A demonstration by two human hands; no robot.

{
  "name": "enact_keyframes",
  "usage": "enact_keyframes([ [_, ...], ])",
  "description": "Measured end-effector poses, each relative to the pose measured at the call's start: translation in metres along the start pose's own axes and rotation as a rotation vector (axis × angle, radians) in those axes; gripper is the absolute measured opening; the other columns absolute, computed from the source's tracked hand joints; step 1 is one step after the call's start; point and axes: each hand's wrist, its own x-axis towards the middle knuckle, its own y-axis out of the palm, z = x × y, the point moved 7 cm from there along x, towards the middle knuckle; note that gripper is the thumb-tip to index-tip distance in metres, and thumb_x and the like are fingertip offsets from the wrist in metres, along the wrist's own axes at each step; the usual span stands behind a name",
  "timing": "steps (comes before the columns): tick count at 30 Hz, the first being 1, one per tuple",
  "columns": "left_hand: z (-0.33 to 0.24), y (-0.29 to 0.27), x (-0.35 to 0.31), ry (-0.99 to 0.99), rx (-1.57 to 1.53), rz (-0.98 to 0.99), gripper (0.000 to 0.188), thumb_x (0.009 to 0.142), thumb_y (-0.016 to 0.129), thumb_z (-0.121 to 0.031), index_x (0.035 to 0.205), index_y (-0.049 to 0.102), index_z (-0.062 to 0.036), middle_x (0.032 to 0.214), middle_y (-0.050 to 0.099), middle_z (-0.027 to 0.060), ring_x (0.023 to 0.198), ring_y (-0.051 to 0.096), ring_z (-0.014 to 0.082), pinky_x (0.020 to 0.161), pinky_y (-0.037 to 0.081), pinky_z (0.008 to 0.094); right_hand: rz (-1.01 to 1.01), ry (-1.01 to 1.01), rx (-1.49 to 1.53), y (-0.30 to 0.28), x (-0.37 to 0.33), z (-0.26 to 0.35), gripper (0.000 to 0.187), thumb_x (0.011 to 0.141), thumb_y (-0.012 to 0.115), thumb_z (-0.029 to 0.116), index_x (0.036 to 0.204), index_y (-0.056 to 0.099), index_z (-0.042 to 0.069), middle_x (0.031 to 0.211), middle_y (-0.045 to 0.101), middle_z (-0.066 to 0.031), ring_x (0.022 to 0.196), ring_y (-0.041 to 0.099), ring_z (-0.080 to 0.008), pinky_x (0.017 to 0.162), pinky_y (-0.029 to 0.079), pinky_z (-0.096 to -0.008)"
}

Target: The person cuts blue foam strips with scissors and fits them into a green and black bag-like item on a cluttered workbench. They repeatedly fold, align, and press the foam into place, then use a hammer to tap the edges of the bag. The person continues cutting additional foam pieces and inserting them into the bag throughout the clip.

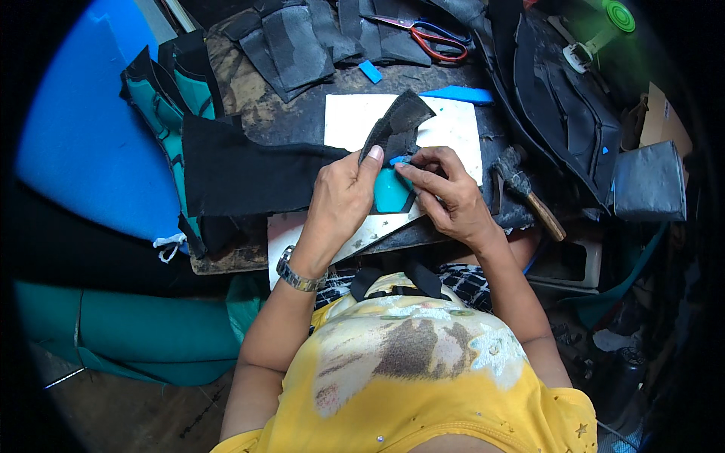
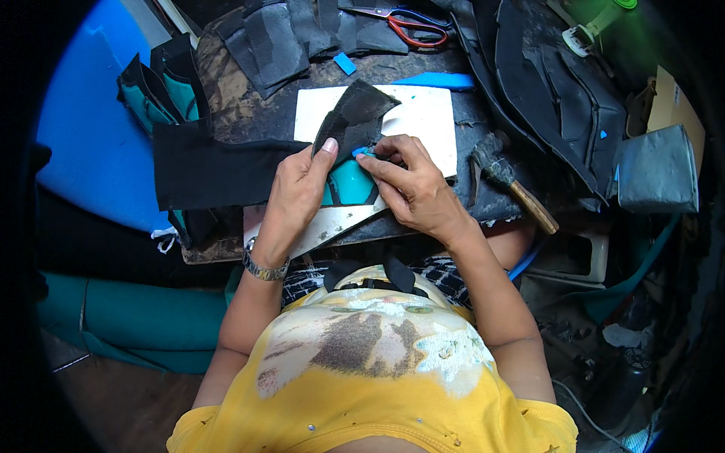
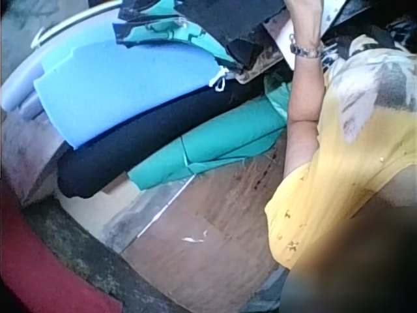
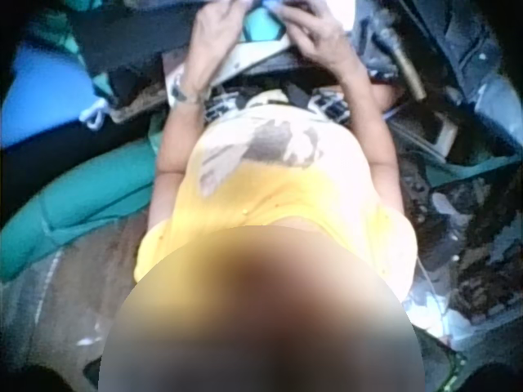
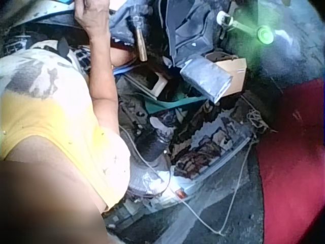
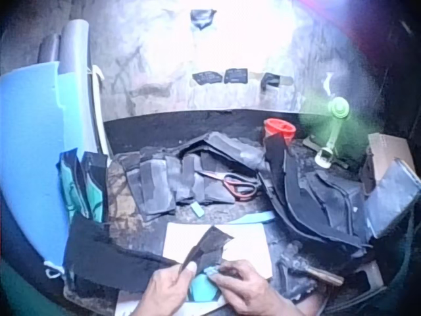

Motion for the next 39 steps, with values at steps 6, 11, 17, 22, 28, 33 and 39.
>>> enact_keyframes([
  [6, -0.001, 0.0, 0.0, 0.023, -0.028, 0.0, 0.05, 0.105, 0.049, -0.036, 0.084, 0.062, 0.0073, 0.06, 0.053, 0.02, 0.054, 0.056, 0.027, 0.058, 0.045, 0.0415, 0.004, -0.01, -0.109, 0.002, 0.002, 0.004, 0.044, 0.083, 0.064, -0.009, 0.123, 0.069, 0.006, 0.114, 0.058, -0.013, 0.098, 0.063, -0.0239, 0.085, 0.053, -0.0339],
  [11, -0.002, 0.0, 0.001, 0.035, -0.012, 0.004, 0.049, 0.104, 0.05, -0.036, 0.085, 0.062, 0.0075, 0.061, 0.053, 0.0215, 0.054, 0.054, 0.0282, 0.058, 0.045, 0.0417, -0.086, -0.067, -0.2, 0.004, 0.014, 0.007, 0.037, 0.08, 0.069, -0.008, 0.115, 0.067, 0.003, 0.105, 0.06, -0.015, 0.094, 0.064, -0.0292, 0.081, 0.054, -0.0378],
  [17, 0.0, -0.001, 0.002, 0.016, -0.019, 0.009, 0.049, 0.104, 0.05, -0.036, 0.085, 0.062, 0.0075, 0.064, 0.055, 0.0241, 0.057, 0.058, 0.0325, 0.06, 0.046, 0.0426, -0.104, -0.098, -0.283, 0.012, 0.022, 0.007, 0.031, 0.077, 0.073, -0.007, 0.106, 0.066, 0.002, 0.099, 0.062, -0.014, 0.092, 0.064, -0.0323, 0.078, 0.054, -0.0407],
  [22, -0.002, -0.003, 0.004, 0.035, 0.009, 0.009, 0.05, 0.104, 0.05, -0.036, 0.084, 0.061, 0.0082, 0.067, 0.056, 0.0275, 0.064, 0.06, 0.0414, 0.063, 0.047, 0.0452, -0.11, -0.143, -0.305, 0.01, 0.02, 0.007, 0.029, 0.073, 0.073, -0.002, 0.101, 0.067, 0.005, 0.096, 0.061, -0.0104, 0.089, 0.062, -0.0292, 0.074, 0.053, -0.0397],
  [28, -0.001, -0.004, 0.005, 0.001, 0.002, 0.05, 0.051, 0.104, 0.05, -0.037, 0.085, 0.062, 0.0083, 0.069, 0.057, 0.0286, 0.067, 0.061, 0.044, 0.064, 0.047, 0.0455, -0.075, -0.115, -0.306, 0.013, 0.023, 0.008, 0.026, 0.074, 0.073, -0.003, 0.098, 0.066, 0.003, 0.095, 0.06, -0.011, 0.088, 0.06, -0.0302, 0.075, 0.052, -0.0396],
  [33, 0.001, -0.003, 0.004, -0.012, -0.008, 0.032, 0.051, 0.104, 0.049, -0.039, 0.084, 0.062, 0.0073, 0.068, 0.056, 0.0278, 0.065, 0.061, 0.043, 0.063, 0.047, 0.0456, -0.135, 0.11, -0.177, 0.013, 0.028, 0.0, 0.029, 0.078, 0.073, -0.006, 0.1, 0.055, -0.002, 0.096, 0.052, -0.0142, 0.087, 0.058, -0.0325, 0.077, 0.05, -0.04],
  [39, 0.008, -0.002, -0.001, 0.009, -0.079, -0.002, 0.047, 0.104, 0.05, -0.033, 0.081, 0.061, 0.0058, 0.066, 0.056, 0.0258, 0.065, 0.059, 0.0423, 0.062, 0.045, 0.0464, -0.167, 0.213, -0.164, 0.018, 0.028, -0.001, 0.03, 0.08, 0.07, -0.004, 0.101, 0.049, -0.001, 0.097, 0.046, -0.016, 0.087, 0.054, -0.0348, 0.077, 0.048, -0.0425],
])
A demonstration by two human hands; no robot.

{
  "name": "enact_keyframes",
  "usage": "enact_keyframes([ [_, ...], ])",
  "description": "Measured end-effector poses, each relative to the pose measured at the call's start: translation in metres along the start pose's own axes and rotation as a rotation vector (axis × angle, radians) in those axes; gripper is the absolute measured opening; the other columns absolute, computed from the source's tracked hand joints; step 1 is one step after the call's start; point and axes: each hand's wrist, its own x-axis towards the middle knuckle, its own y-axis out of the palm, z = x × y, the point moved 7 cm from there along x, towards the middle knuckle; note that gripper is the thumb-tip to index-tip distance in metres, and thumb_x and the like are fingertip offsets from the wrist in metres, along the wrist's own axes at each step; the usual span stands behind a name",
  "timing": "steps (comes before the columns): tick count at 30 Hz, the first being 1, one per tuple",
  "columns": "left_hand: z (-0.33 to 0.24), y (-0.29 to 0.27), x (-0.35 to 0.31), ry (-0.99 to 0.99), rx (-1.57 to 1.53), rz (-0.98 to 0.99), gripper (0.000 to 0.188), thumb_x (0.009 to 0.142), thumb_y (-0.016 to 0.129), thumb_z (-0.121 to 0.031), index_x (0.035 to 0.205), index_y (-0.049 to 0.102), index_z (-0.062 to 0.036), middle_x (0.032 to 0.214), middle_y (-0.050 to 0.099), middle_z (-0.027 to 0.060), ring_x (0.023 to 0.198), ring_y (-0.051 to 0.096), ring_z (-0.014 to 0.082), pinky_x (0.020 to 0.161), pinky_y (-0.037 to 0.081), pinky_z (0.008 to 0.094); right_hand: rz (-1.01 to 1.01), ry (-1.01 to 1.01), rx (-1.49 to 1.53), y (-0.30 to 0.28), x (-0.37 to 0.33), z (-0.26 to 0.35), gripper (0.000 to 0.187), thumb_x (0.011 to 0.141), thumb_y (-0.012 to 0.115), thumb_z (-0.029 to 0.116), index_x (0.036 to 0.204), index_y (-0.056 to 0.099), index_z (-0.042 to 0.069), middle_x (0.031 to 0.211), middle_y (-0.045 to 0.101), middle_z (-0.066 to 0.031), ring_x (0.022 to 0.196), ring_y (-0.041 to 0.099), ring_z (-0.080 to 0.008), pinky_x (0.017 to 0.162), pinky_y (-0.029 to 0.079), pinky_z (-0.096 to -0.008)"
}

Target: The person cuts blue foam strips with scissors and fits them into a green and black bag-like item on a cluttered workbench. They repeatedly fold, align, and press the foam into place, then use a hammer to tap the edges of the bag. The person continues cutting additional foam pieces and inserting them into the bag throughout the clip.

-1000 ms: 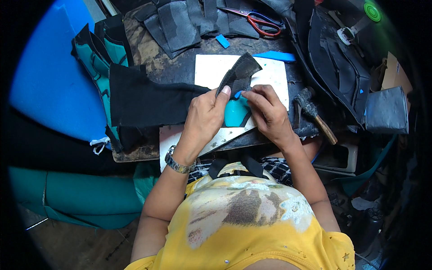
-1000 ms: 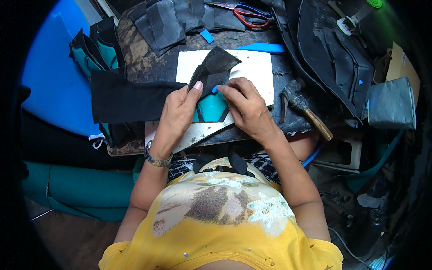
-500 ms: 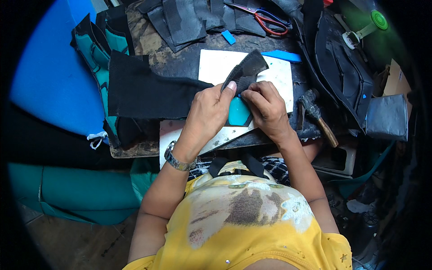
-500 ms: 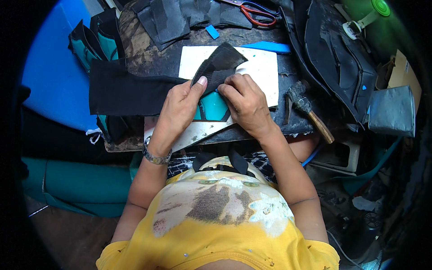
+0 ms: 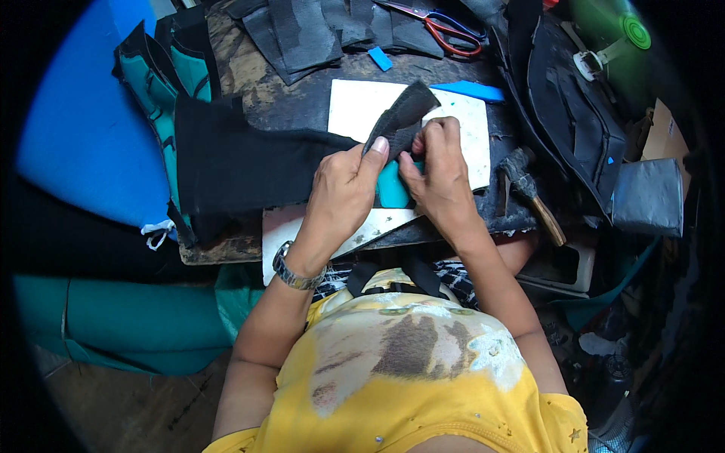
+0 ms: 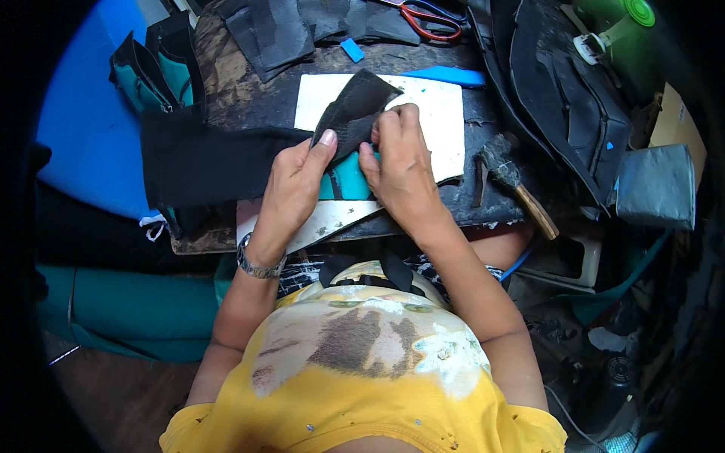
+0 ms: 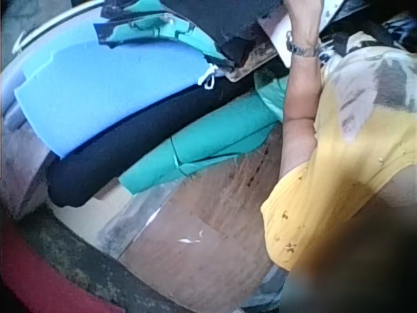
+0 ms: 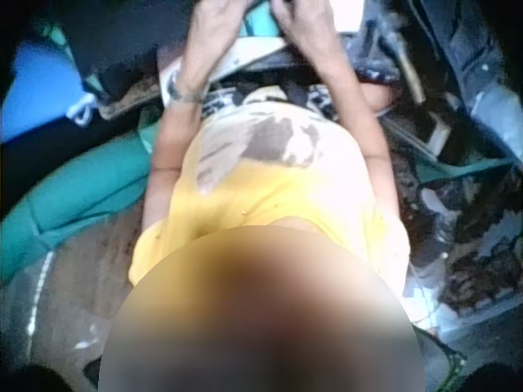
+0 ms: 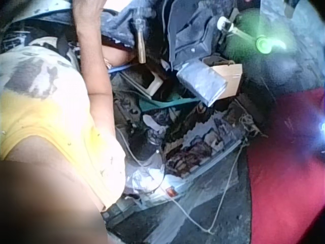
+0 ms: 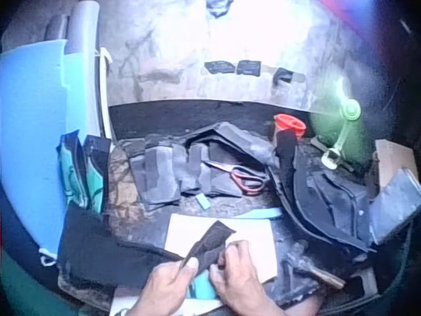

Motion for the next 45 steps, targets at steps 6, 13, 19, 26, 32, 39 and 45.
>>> enact_keyframes([
  [6, -0.007, 0.002, -0.004, 0.174, 0.078, -0.056, 0.048, 0.104, 0.051, -0.031, 0.071, 0.057, 0.0039, 0.064, 0.055, 0.0248, 0.067, 0.059, 0.0432, 0.065, 0.045, 0.0486, -0.006, -0.113, -0.097, 0.002, 0.0, 0.004, 0.027, 0.08, 0.071, -0.003, 0.1, 0.052, -0.002, 0.102, 0.05, -0.0197, 0.089, 0.057, -0.0393, 0.077, 0.048, -0.0468],
  [13, -0.007, 0.002, -0.002, 0.105, 0.107, -0.035, 0.051, 0.104, 0.051, -0.032, 0.071, 0.058, 0.0059, 0.066, 0.057, 0.0275, 0.068, 0.061, 0.0452, 0.064, 0.046, 0.0499, 0.104, -0.189, 0.093, -0.015, -0.009, -0.005, 0.024, 0.08, 0.074, -0.003, 0.103, 0.068, 0.0, 0.109, 0.054, -0.015, 0.098, 0.063, -0.0314, 0.085, 0.053, -0.039],
  [19, -0.007, 0.002, -0.001, 0.101, 0.074, -0.046, 0.051, 0.104, 0.05, -0.033, 0.074, 0.06, 0.0064, 0.064, 0.055, 0.0271, 0.064, 0.061, 0.0439, 0.062, 0.045, 0.0494, 0.18, -0.285, -0.078, -0.01, -0.016, 0.003, 0.036, 0.076, 0.073, -0.004, 0.112, 0.071, 0.003, 0.115, 0.055, -0.0171, 0.107, 0.059, -0.0326, 0.092, 0.052, -0.041],
  [26, -0.009, 0.006, -0.009, 0.223, 0.155, 0.03, 0.044, 0.105, 0.048, -0.033, 0.092, 0.069, 0.0035, 0.062, 0.058, 0.0173, 0.071, 0.063, 0.0336, 0.094, 0.044, 0.0436, 0.186, -0.259, -0.217, -0.01, -0.022, 0.006, 0.041, 0.08, 0.069, -0.002, 0.12, 0.068, 0.005, 0.118, 0.054, -0.0192, 0.11, 0.056, -0.0342, 0.094, 0.05, -0.0424],
  [32, -0.006, 0.012, -0.017, 0.309, 0.241, 0.069, 0.043, 0.106, 0.047, -0.028, 0.127, 0.064, 0.0052, 0.086, 0.069, 0.0203, 0.09, 0.067, 0.0297, 0.106, 0.036, 0.044, 0.231, -0.258, -0.101, -0.011, -0.021, -0.002, 0.037, 0.082, 0.067, 0.0, 0.119, 0.066, 0.003, 0.119, 0.054, -0.02, 0.11, 0.055, -0.0362, 0.097, 0.048, -0.0446],
  [39, -0.012, 0.029, -0.034, 0.593, 0.482, 0.103, 0.051, 0.093, 0.06, -0.011, 0.143, 0.052, -0.0004, 0.141, 0.057, 0.0206, 0.136, 0.052, 0.0283, 0.113, 0.029, 0.0495, 0.172, 0.215, 0.383, -0.021, -0.012, -0.03, 0.026, 0.087, 0.059, 0.005, 0.111, 0.065, -0.005, 0.117, 0.058, -0.0213, 0.1, 0.062, -0.0329, 0.094, 0.049, -0.037],
  [45, -0.01, 0.04, -0.044, 0.617, 0.64, 0.125, 0.072, 0.08, 0.071, -0.003, 0.148, 0.047, -0.004, 0.148, 0.053, 0.016, 0.145, 0.041, 0.03, 0.115, 0.027, 0.0512, 0.091, 0.772, 0.922, -0.029, 0.0, -0.05, 0.053, 0.102, 0.049, 0.047, 0.106, 0.067, -0.002, 0.093, 0.07, -0.012, 0.084, 0.065, -0.0188, 0.081, 0.049, -0.0282],
])
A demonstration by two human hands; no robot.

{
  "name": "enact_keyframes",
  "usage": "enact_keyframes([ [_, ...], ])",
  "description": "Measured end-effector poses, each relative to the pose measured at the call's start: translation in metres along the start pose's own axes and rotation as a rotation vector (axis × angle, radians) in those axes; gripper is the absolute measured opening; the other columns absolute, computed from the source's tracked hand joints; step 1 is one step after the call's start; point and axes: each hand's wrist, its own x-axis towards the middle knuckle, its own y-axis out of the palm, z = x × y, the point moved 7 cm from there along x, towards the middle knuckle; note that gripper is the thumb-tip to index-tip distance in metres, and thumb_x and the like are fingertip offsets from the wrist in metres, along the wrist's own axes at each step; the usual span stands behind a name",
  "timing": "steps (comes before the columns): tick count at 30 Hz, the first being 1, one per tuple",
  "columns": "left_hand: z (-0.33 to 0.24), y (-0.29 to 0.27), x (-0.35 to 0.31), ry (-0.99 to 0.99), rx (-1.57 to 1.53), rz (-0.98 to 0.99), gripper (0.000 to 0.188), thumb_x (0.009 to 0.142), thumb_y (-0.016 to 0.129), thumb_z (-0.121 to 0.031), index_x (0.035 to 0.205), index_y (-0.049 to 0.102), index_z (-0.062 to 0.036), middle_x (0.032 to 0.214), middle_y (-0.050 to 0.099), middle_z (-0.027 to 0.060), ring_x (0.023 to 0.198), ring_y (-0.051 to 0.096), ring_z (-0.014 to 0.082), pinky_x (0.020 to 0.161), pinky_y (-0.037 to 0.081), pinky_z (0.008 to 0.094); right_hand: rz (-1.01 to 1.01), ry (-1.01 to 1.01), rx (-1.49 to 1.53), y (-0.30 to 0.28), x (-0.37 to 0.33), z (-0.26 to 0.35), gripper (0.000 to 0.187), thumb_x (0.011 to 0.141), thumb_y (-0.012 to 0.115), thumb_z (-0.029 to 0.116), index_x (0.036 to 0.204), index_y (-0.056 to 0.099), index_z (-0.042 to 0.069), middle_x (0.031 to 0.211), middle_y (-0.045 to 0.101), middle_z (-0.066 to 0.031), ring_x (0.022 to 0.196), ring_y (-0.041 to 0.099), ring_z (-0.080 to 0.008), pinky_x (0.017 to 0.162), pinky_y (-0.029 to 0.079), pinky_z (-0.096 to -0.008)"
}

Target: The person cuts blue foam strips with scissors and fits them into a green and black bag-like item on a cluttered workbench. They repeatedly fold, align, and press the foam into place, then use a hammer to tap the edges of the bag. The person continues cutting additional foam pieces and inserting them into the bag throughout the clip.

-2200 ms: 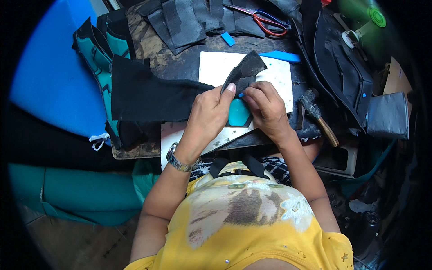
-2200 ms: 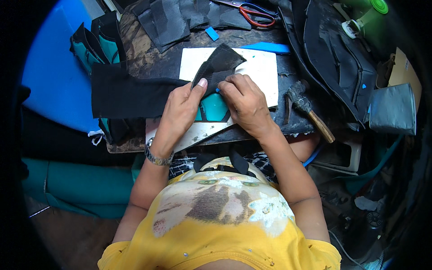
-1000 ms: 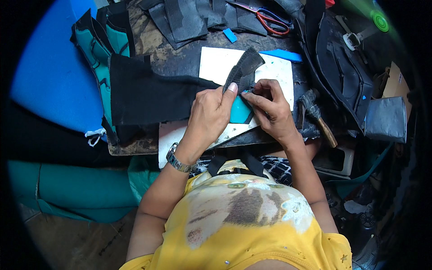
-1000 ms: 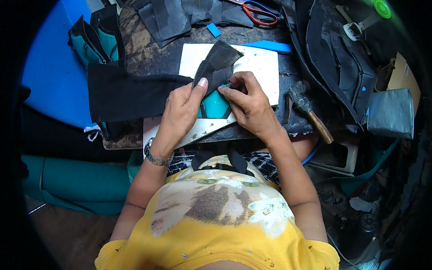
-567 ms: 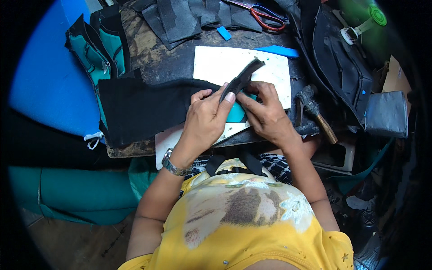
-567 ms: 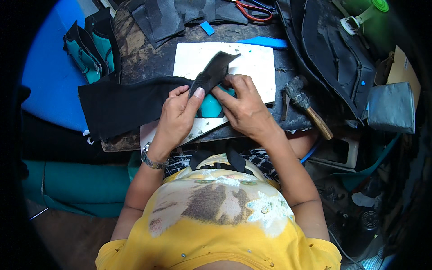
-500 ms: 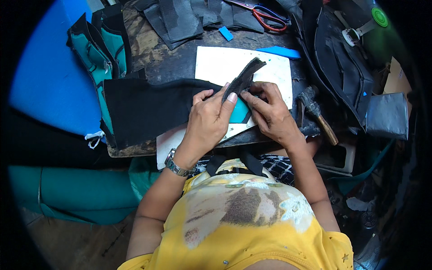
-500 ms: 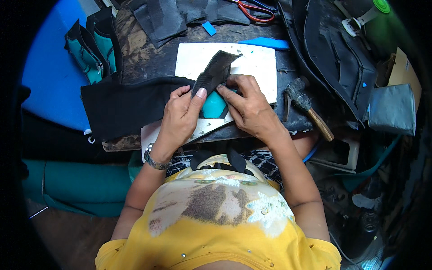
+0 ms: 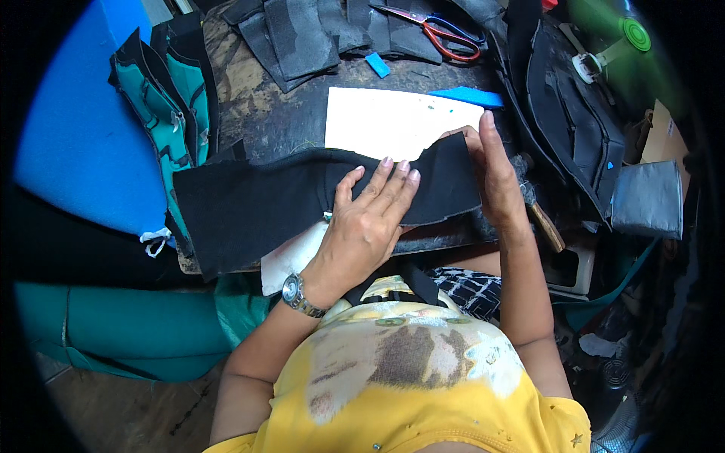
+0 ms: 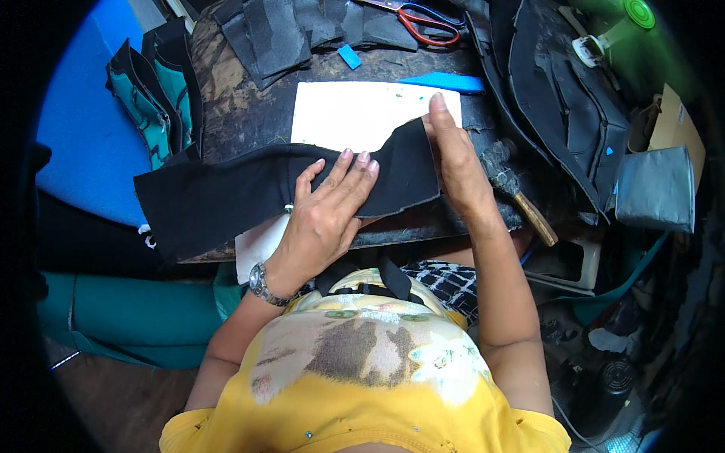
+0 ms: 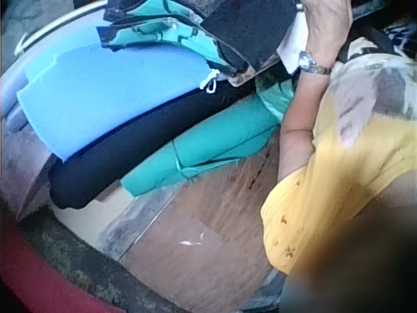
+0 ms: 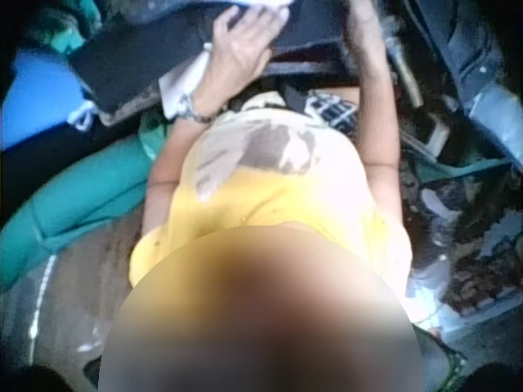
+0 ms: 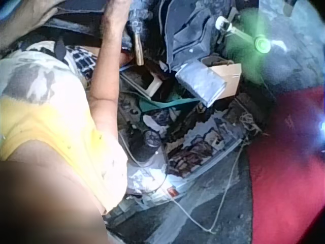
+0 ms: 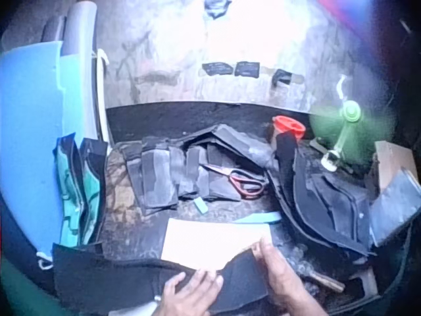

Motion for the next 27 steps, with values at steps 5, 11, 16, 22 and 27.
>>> enact_keyframes([
  [5, -0.002, 0.001, 0.001, -0.006, 0.047, 0.029, 0.065, 0.081, 0.07, -0.002, 0.144, 0.053, -0.0053, 0.149, 0.052, 0.0143, 0.144, 0.042, 0.0305, 0.116, 0.027, 0.0524, 0.2, -0.424, -0.868, 0.021, -0.009, 0.024, 0.021, 0.081, 0.074, 0.005, 0.096, 0.061, -0.003, 0.102, 0.059, -0.0146, 0.097, 0.063, -0.0286, 0.086, 0.05, -0.0352],
  [11, -0.002, 0.003, 0.002, -0.005, 0.078, 0.068, 0.061, 0.083, 0.069, -0.004, 0.143, 0.055, -0.0058, 0.149, 0.053, 0.0137, 0.143, 0.043, 0.03, 0.115, 0.027, 0.0525, 0.26, -0.691, -0.9, 0.015, -0.02, 0.018, 0.014, 0.084, 0.069, 0.0, 0.086, 0.056, -0.003, 0.106, 0.058, -0.0139, 0.094, 0.063, -0.0282, 0.079, 0.052, -0.0356],
  [16, -0.003, 0.001, 0.003, -0.008, 0.085, 0.092, 0.053, 0.088, 0.065, -0.006, 0.141, 0.058, -0.0069, 0.148, 0.054, 0.0119, 0.143, 0.044, 0.0292, 0.114, 0.028, 0.0532, 0.124, -0.577, -0.941, 0.009, -0.008, 0.022, 0.014, 0.086, 0.069, 0.003, 0.087, 0.057, -0.003, 0.105, 0.057, -0.014, 0.091, 0.064, -0.029, 0.078, 0.053, -0.0366],
  [22, -0.007, 0.0, 0.004, 0.044, 0.094, 0.163, 0.053, 0.09, 0.055, -0.004, 0.143, 0.053, -0.0003, 0.152, 0.048, 0.0167, 0.144, 0.04, 0.0361, 0.114, 0.026, 0.0579, 0.083, -0.585, -0.998, 0.017, -0.011, 0.019, 0.014, 0.086, 0.067, 0.001, 0.094, 0.057, -0.003, 0.105, 0.055, -0.0167, 0.095, 0.061, -0.0341, 0.082, 0.052, -0.0405],
  [27, -0.014, 0.002, 0.007, 0.042, 0.186, 0.202, 0.06, 0.088, 0.056, -0.005, 0.147, 0.047, -0.0001, 0.154, 0.044, 0.0168, 0.145, 0.037, 0.0376, 0.115, 0.026, 0.0595, 0.035, -0.698, -1.121, 0.026, -0.013, 0.012, 0.018, 0.084, 0.067, -0.001, 0.098, 0.057, -0.003, 0.104, 0.054, -0.0183, 0.1, 0.056, -0.0372, 0.088, 0.048, -0.0443],
])
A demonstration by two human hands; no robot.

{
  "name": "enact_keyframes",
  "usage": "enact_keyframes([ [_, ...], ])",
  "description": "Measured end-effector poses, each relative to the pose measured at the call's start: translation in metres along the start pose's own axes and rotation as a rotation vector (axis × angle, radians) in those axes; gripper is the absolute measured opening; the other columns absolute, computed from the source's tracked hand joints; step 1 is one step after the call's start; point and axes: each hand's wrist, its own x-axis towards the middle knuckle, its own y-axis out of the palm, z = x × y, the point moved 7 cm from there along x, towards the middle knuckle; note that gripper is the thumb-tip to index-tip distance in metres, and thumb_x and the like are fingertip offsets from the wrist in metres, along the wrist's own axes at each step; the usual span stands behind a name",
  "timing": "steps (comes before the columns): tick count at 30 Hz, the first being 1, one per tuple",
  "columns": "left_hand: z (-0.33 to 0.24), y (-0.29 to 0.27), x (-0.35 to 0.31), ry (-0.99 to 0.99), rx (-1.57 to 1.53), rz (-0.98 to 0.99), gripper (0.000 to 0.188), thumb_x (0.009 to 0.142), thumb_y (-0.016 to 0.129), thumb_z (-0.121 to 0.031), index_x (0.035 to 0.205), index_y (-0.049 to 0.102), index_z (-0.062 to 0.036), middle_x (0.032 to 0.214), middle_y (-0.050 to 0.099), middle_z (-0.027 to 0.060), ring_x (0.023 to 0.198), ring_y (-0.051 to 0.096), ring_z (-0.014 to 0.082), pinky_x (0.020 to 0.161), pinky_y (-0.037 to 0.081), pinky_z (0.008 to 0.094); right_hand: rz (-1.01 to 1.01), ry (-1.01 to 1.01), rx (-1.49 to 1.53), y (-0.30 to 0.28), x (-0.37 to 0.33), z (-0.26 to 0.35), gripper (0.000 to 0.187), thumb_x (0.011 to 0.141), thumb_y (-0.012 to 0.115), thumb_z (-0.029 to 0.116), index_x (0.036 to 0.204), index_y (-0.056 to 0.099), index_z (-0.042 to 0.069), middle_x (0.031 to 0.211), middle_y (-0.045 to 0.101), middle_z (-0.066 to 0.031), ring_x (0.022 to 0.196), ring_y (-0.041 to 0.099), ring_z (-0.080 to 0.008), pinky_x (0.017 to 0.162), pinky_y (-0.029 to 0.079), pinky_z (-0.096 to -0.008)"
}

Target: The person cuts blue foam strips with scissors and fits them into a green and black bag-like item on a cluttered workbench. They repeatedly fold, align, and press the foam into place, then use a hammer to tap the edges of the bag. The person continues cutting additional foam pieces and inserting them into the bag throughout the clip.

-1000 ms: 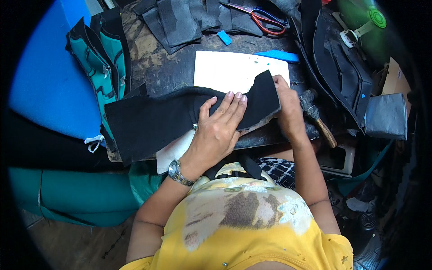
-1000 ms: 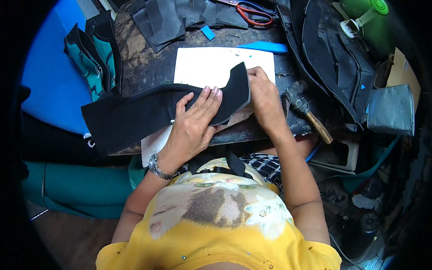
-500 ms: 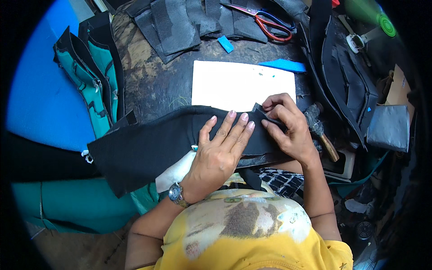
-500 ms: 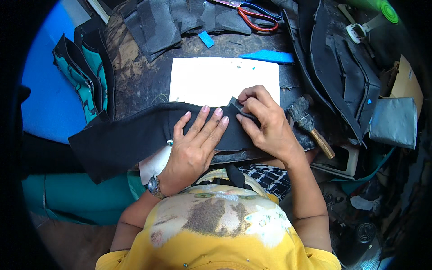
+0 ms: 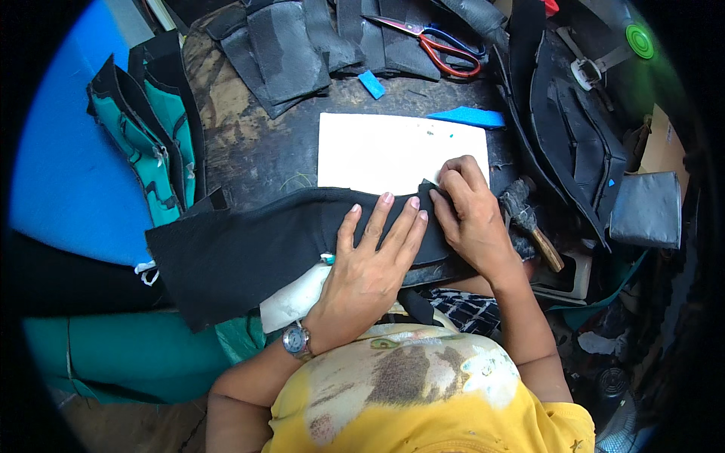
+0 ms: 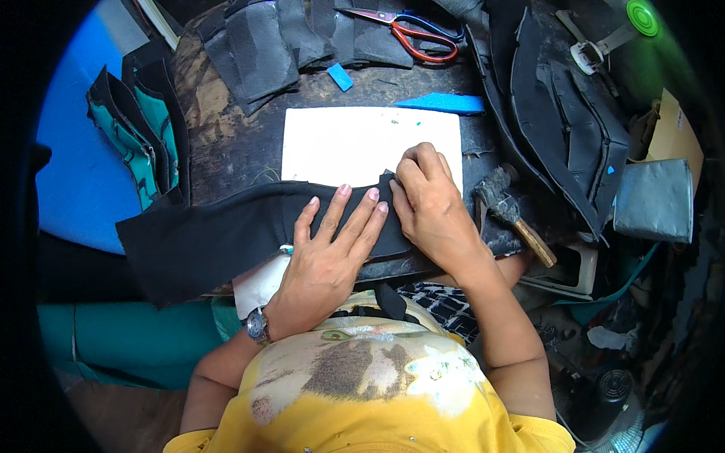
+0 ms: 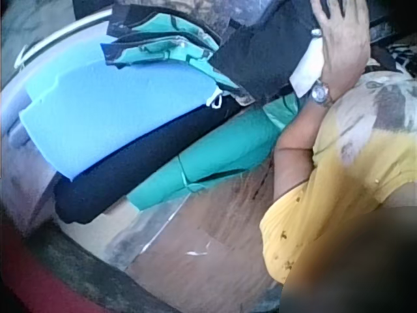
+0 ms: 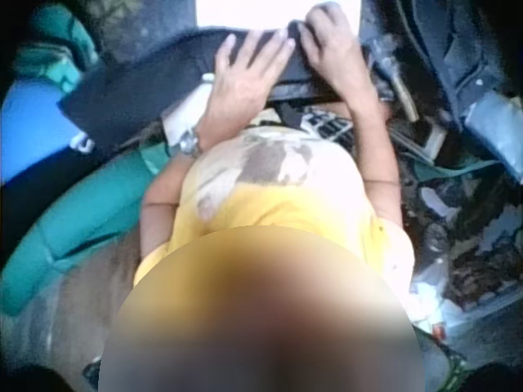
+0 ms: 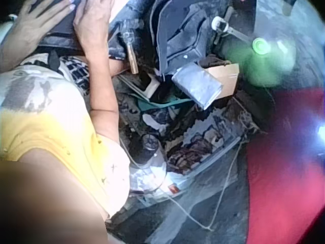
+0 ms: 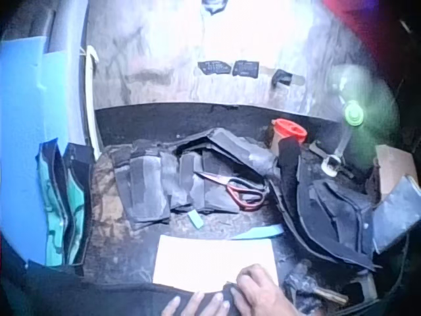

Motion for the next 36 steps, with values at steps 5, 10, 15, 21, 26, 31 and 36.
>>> enact_keyframes([
  [5, -0.003, 0.004, 0.0, -0.033, 0.008, 0.0, 0.065, 0.089, 0.057, -0.003, 0.151, 0.041, -0.0022, 0.158, 0.039, 0.0172, 0.148, 0.031, 0.0379, 0.116, 0.023, 0.0589, -0.202, 0.042, -0.332, -0.03, -0.005, -0.007, 0.02, 0.089, 0.067, 0.008, 0.105, 0.058, 0.0, 0.105, 0.055, -0.0186, 0.097, 0.055, -0.0359, 0.085, 0.045, -0.0451],
  [10, -0.003, 0.007, -0.001, -0.074, -0.044, -0.149, 0.06, 0.091, 0.058, -0.008, 0.149, 0.043, 0.001, 0.157, 0.039, 0.019, 0.147, 0.032, 0.0373, 0.117, 0.022, 0.0582, -0.135, 0.381, -0.553, -0.073, -0.074, -0.063, 0.046, 0.101, 0.058, 0.02, 0.145, 0.051, 0.01, 0.111, 0.054, -0.0198, 0.102, 0.053, -0.0348, 0.092, 0.045, -0.0463],
  [15, 0.001, 0.004, -0.005, -0.095, -0.132, -0.241, 0.053, 0.088, 0.063, -0.013, 0.137, 0.053, 0.0042, 0.151, 0.043, 0.0253, 0.146, 0.035, 0.0382, 0.118, 0.023, 0.0563, -0.164, 0.422, -0.405, -0.077, -0.109, -0.068, 0.053, 0.102, 0.056, 0.02, 0.154, 0.042, 0.021, 0.124, 0.058, -0.0227, 0.106, 0.06, -0.0396, 0.094, 0.048, -0.0459],
  [21, 0.0, -0.002, -0.008, -0.058, -0.086, -0.329, 0.048, 0.082, 0.069, -0.01, 0.127, 0.06, 0.005, 0.133, 0.055, 0.0222, 0.131, 0.049, 0.0339, 0.111, 0.033, 0.0528, -0.292, 0.142, 0.256, -0.073, -0.053, 0.003, 0.035, 0.101, 0.06, 0.018, 0.132, 0.06, 0.0, 0.138, 0.06, -0.0203, 0.124, 0.062, -0.0338, 0.1, 0.051, -0.0388],
  [26, 0.002, -0.007, -0.011, -0.059, -0.146, -0.408, 0.044, 0.077, 0.075, -0.007, 0.118, 0.064, 0.0046, 0.119, 0.06, 0.0178, 0.122, 0.055, 0.0322, 0.104, 0.039, 0.0505, -0.05, 0.032, -0.288, -0.055, -0.022, 0.027, 0.027, 0.098, 0.064, 0.021, 0.121, 0.066, 0.007, 0.092, 0.07, -0.02, 0.076, 0.068, -0.0415, 0.065, 0.054, -0.0475],
  [31, 0.003, -0.014, -0.019, -0.064, -0.176, -0.477, 0.036, 0.075, 0.075, -0.001, 0.11, 0.068, 0.0026, 0.107, 0.06, 0.0137, 0.11, 0.059, 0.0294, 0.099, 0.042, 0.0471, 0.07, 0.002, -0.223, -0.05, -0.014, 0.041, 0.029, 0.099, 0.062, 0.026, 0.125, 0.064, 0.014, 0.083, 0.069, -0.0172, 0.069, 0.067, -0.0369, 0.06, 0.054, -0.0455],
  [36, 0.0, -0.016, -0.031, -0.01, -0.058, -0.539, 0.029, 0.075, 0.072, 0.0, 0.104, 0.072, 0.0019, 0.099, 0.07, 0.0101, 0.096, 0.066, 0.0247, 0.087, 0.049, 0.0398, 0.023, 0.006, -0.115, -0.051, -0.013, 0.038, 0.032, 0.101, 0.058, 0.029, 0.13, 0.062, 0.015, 0.082, 0.069, -0.0185, 0.071, 0.068, -0.038, 0.064, 0.054, -0.048],
])
